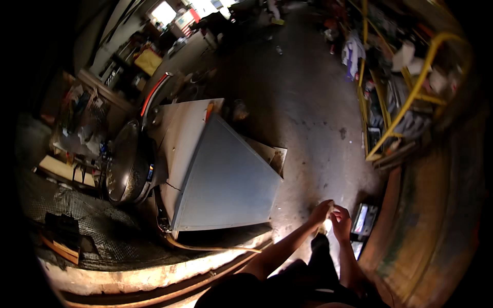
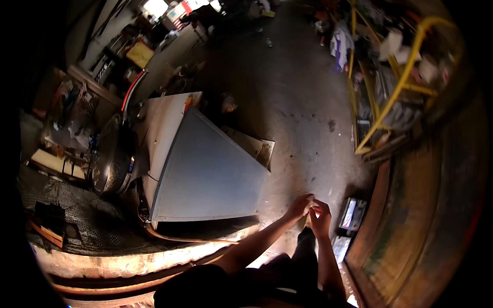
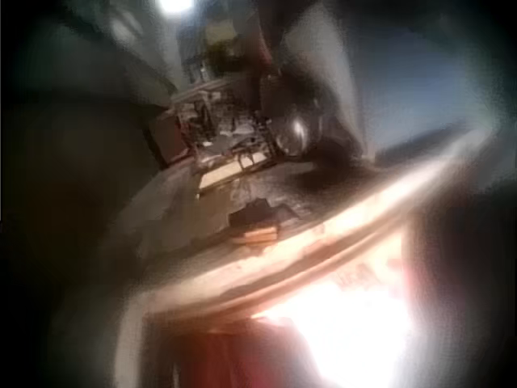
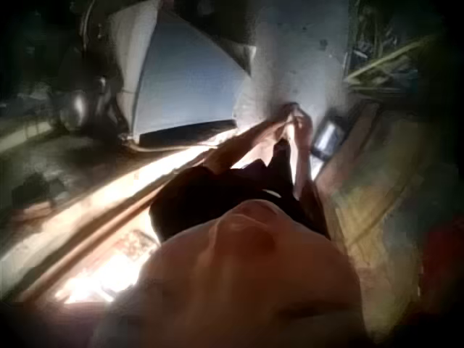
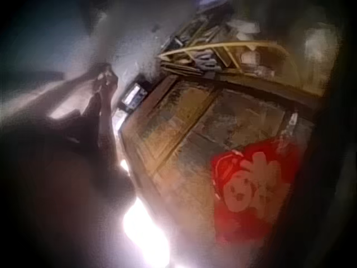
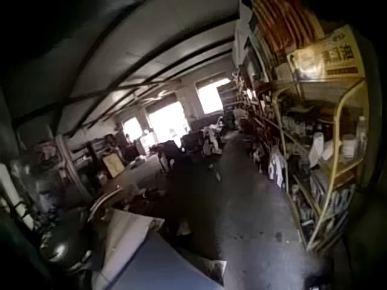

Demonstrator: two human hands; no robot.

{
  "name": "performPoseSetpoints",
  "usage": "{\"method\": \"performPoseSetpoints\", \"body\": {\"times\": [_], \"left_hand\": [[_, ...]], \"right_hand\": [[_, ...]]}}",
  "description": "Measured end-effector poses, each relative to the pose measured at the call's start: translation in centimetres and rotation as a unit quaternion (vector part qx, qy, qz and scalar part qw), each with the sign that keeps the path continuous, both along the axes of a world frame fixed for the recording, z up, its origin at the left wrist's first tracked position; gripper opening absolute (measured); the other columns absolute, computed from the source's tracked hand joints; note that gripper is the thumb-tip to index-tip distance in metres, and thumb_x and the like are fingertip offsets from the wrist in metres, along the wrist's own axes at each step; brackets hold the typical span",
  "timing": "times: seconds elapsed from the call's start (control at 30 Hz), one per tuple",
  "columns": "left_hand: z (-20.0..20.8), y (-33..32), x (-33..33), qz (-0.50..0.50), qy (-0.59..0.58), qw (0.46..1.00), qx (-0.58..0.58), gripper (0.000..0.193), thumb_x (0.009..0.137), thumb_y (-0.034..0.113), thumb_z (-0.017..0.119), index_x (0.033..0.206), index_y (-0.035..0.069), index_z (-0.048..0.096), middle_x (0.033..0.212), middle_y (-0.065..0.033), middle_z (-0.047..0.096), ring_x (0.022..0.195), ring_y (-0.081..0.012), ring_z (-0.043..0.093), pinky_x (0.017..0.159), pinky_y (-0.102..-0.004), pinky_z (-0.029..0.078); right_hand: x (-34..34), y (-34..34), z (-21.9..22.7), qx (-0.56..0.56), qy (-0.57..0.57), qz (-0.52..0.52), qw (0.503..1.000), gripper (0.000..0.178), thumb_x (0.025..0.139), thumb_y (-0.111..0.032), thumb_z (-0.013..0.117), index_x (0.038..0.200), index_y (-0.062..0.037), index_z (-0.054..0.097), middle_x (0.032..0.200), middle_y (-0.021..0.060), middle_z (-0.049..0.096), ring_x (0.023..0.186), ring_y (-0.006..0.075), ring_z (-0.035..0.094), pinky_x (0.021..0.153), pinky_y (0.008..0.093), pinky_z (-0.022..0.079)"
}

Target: The person washes hands at an outdoor sink, then moves to a kitchen counter to wipe the surface with a cloth. They handle a plastic bag of food items, wash them at the sink, and return to the counter to arrange bowls and a pot containing mixed vegetables.

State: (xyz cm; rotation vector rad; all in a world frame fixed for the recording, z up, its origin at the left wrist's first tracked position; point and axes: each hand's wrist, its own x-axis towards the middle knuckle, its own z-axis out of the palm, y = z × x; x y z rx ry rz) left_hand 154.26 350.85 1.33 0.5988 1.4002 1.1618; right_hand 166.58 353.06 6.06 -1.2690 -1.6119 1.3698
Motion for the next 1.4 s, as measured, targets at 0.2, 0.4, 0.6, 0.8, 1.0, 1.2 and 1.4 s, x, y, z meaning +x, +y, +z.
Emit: {"method": "performPoseSetpoints", "body": {"times": [0.2, 0.4, 0.6, 0.8, 1.0, 1.2, 1.4], "left_hand": [[8.4, 12.4, -5.3, 0.043, 0.2, 0.974, 0.1, 0.029, 0.093, 0.017, 0.042, 0.117, 0.003, 0.053, 0.1, -0.0146, 0.061, 0.093, -0.0208, 0.058, 0.084, -0.0314, 0.044], [11.1, 24.2, -16.7, 0.178, 0.389, 0.885, 0.184, 0.02, 0.088, 0.015, 0.044, 0.096, 0.001, 0.057, 0.093, -0.019, 0.057, 0.089, -0.0373, 0.053, 0.077, -0.0428, 0.042], [16.3, 34.6, -28.3, 0.298, 0.361, 0.867, 0.168, 0.026, 0.086, 0.024, 0.048, 0.079, 0.001, 0.057, 0.084, -0.0177, 0.057, 0.079, -0.0366, 0.054, 0.069, -0.0442, 0.043], [23.8, 40.0, -40.5, 0.292, 0.466, 0.833, 0.07, 0.02, 0.081, 0.02, 0.052, 0.076, 0.002, 0.059, 0.086, -0.0159, 0.061, 0.082, -0.0329, 0.057, 0.071, -0.0424, 0.046], [23.7, 40.3, -52.5, 0.196, 0.472, 0.851, -0.12, 0.02, 0.078, 0.021, 0.052, 0.079, 0.003, 0.061, 0.081, -0.0175, 0.062, 0.088, -0.0329, 0.058, 0.072, -0.0433, 0.047], [18.9, 35.7, -61.4, 0.355, 0.534, 0.764, -0.069, 0.026, 0.076, 0.021, 0.053, 0.091, 0.001, 0.06, 0.089, -0.0189, 0.062, 0.085, -0.0349, 0.059, 0.071, -0.0451, 0.048], [13.6, 27.3, -59.0, 0.38, 0.451, 0.702, -0.4, 0.026, 0.079, 0.02, 0.051, 0.094, 0.004, 0.065, 0.096, -0.0181, 0.063, 0.09, -0.0317, 0.061, 0.079, -0.0394, 0.049]], "right_hand": [[-6.5, 14.3, 5.0, 0.016, 0.01, 0.015, 1.0, 0.023, 0.082, -0.012, 0.063, 0.101, 0.0004, 0.058, 0.094, 0.0107, 0.062, 0.084, 0.0173, 0.061, 0.074, 0.0295, 0.05], [-17.4, 27.4, 8.7, 0.049, 0.033, 0.077, 0.995, 0.019, 0.084, -0.012, 0.06, 0.098, 0.0012, 0.059, 0.093, 0.01, 0.063, 0.085, 0.0173, 0.061, 0.076, 0.0288, 0.05], [-30.8, 39.1, 9.3, 0.085, 0.077, 0.081, 0.99, 0.018, 0.088, -0.012, 0.054, 0.099, 0.0017, 0.06, 0.096, 0.0093, 0.063, 0.086, 0.0201, 0.061, 0.079, 0.029, 0.049], [-45.0, 44.8, 14.3, -0.355, 0.345, 0.282, 0.822, 0.04, 0.095, -0.034, 0.042, 0.125, -0.0086, 0.043, 0.125, 0.0073, 0.047, 0.112, 0.0196, 0.048, 0.094, 0.0354, 0.04], [-59.6, 49.5, 11.4, -0.414, 0.312, 0.515, 0.683, 0.03, 0.094, -0.021, 0.043, 0.118, -0.0037, 0.048, 0.119, 0.0093, 0.052, 0.111, 0.0226, 0.05, 0.094, 0.0369, 0.041], [-75.6, 52.8, 5.6, -0.576, 0.161, 0.442, 0.668, 0.023, 0.091, -0.013, 0.046, 0.108, 0.0004, 0.054, 0.107, 0.013, 0.059, 0.1, 0.0271, 0.057, 0.084, 0.0346, 0.049], [-83.7, 48.3, 8.0, -0.507, -0.018, 0.519, 0.688, 0.021, 0.091, -0.011, 0.046, 0.103, 0.0009, 0.057, 0.103, 0.0125, 0.062, 0.095, 0.0254, 0.06, 0.081, 0.0326, 0.052]]}}
